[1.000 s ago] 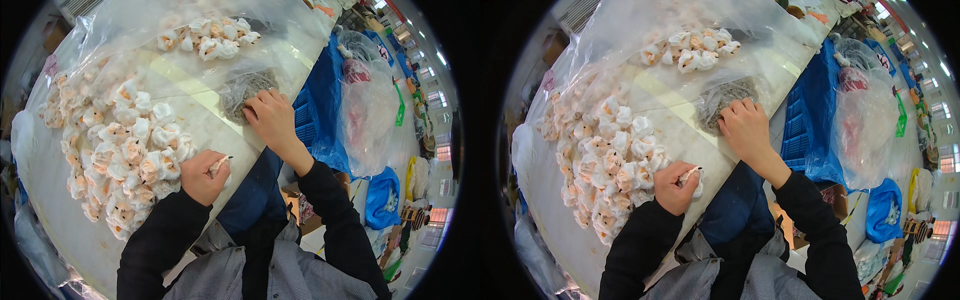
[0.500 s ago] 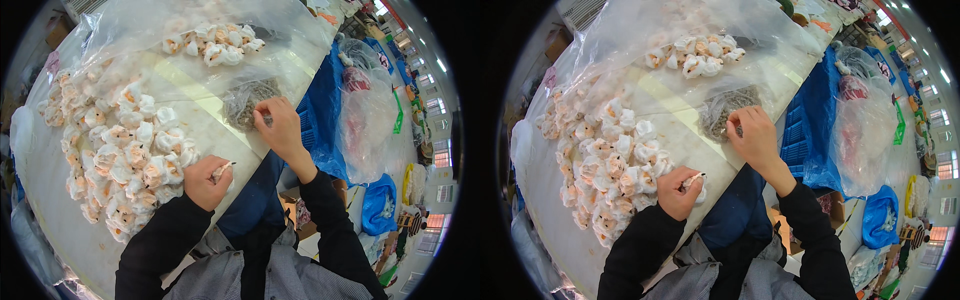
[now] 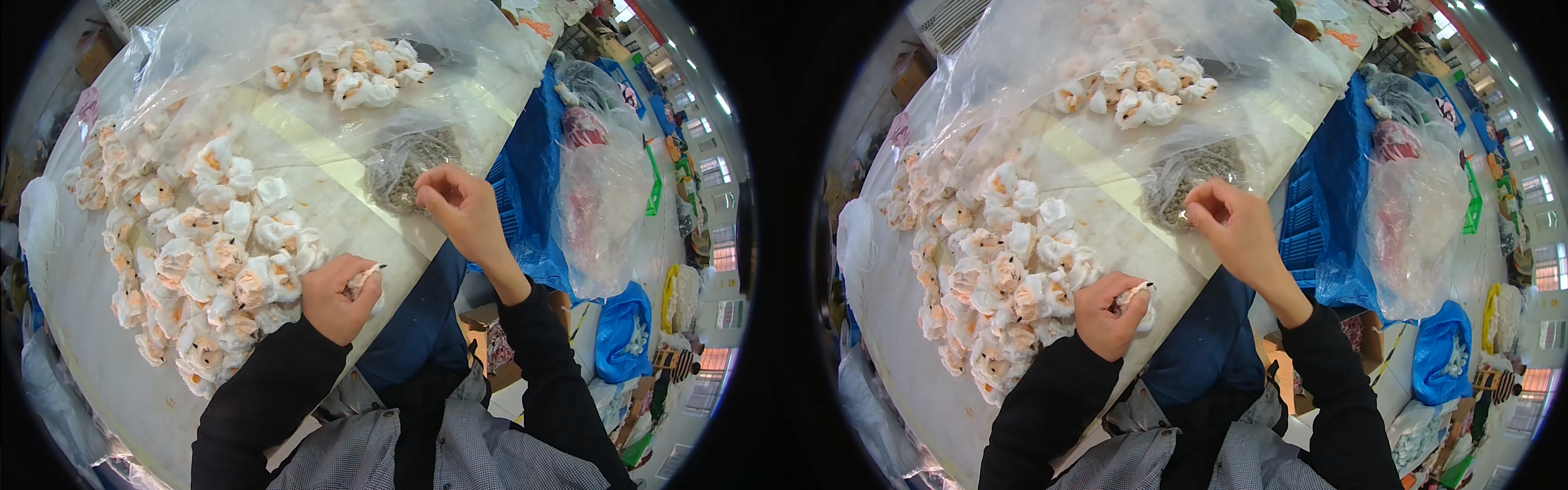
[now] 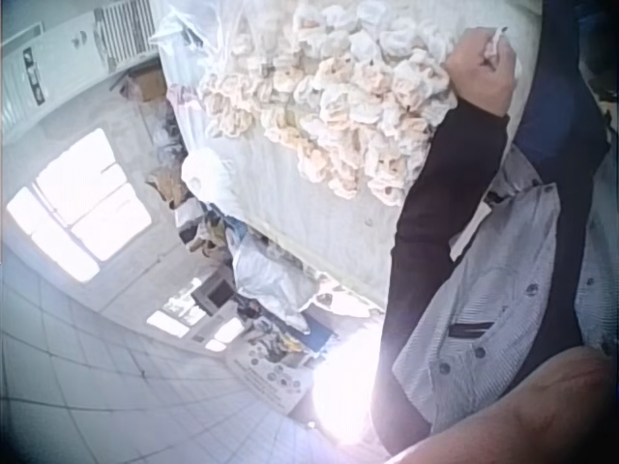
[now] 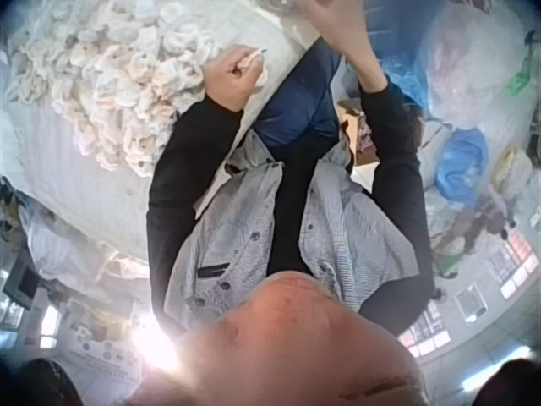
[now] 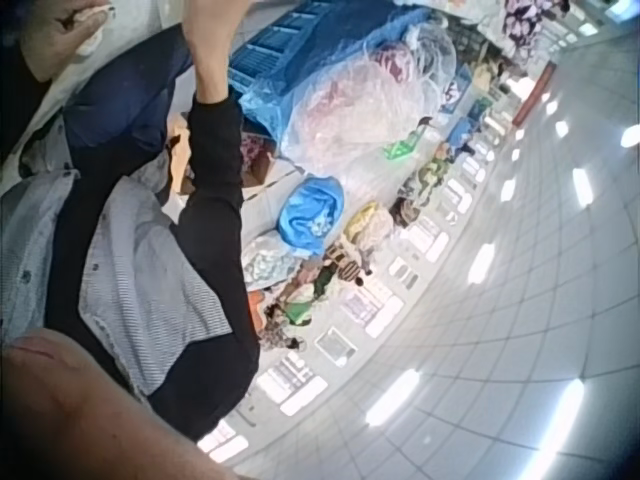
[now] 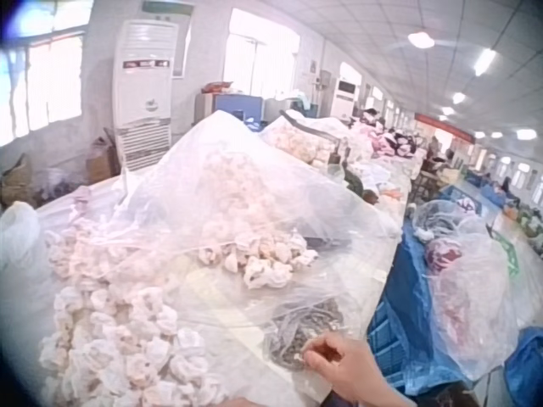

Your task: The person sits at a table and repeatedly picks up small white fabric items, inserts small dark beads into them, and places the finished items on the table. The person handles the items one at a time and continues the process throughout the clip.

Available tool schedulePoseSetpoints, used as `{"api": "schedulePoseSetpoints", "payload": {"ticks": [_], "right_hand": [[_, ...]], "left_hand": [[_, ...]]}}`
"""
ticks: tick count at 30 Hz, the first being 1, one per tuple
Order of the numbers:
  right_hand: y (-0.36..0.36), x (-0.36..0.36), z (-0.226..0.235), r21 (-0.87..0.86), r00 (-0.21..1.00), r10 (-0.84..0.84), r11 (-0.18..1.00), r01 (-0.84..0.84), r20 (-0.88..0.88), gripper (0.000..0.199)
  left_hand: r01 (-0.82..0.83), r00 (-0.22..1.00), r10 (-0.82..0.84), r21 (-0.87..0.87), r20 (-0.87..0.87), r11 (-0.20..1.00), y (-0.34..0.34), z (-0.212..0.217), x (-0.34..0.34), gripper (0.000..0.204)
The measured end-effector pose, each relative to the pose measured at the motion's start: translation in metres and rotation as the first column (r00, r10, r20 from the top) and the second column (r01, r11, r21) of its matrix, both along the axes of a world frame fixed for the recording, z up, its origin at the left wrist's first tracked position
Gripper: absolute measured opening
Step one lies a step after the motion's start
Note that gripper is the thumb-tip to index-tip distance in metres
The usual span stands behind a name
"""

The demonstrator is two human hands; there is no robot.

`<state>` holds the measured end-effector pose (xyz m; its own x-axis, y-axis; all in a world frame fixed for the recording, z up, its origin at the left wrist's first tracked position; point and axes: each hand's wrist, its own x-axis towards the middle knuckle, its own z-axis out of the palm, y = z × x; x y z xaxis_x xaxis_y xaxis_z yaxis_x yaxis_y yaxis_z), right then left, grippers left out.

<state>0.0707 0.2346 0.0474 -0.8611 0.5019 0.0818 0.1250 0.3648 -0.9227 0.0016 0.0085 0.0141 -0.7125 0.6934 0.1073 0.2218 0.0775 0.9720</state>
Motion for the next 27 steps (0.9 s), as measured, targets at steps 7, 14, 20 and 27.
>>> {"api": "schedulePoseSetpoints", "payload": {"ticks": [7,14,20,27], "right_hand": [[-0.056,0.03,0.003,-0.56,0.971,0.236,0.81,-0.176,0.035,0.017],[-0.057,0.034,-0.005,-0.431,0.973,0.214,0.889,-0.155,0.091,0.014],[-0.064,0.035,0.009,0.01,0.976,0.199,0.98,-0.2,0.091,0.009],[-0.061,0.035,0.001,0.011,0.963,0.261,0.965,-0.262,0.066,0.008]], "left_hand": [[-0.001,1.0,0.001,0.001,-0.002,1.0,0.001,0.005,-0.001,0.01],[0.023,1.0,-0.024,-0.027,-0.014,0.999,0.0,0.009,-0.002,0.011],[0.023,0.999,-0.022,0.013,-0.041,1.0,0.0,-0.001,-0.001,0.011],[0.049,0.996,-0.05,-0.015,-0.073,0.999,0.0,-0.004,-0.001,0.012]]}}
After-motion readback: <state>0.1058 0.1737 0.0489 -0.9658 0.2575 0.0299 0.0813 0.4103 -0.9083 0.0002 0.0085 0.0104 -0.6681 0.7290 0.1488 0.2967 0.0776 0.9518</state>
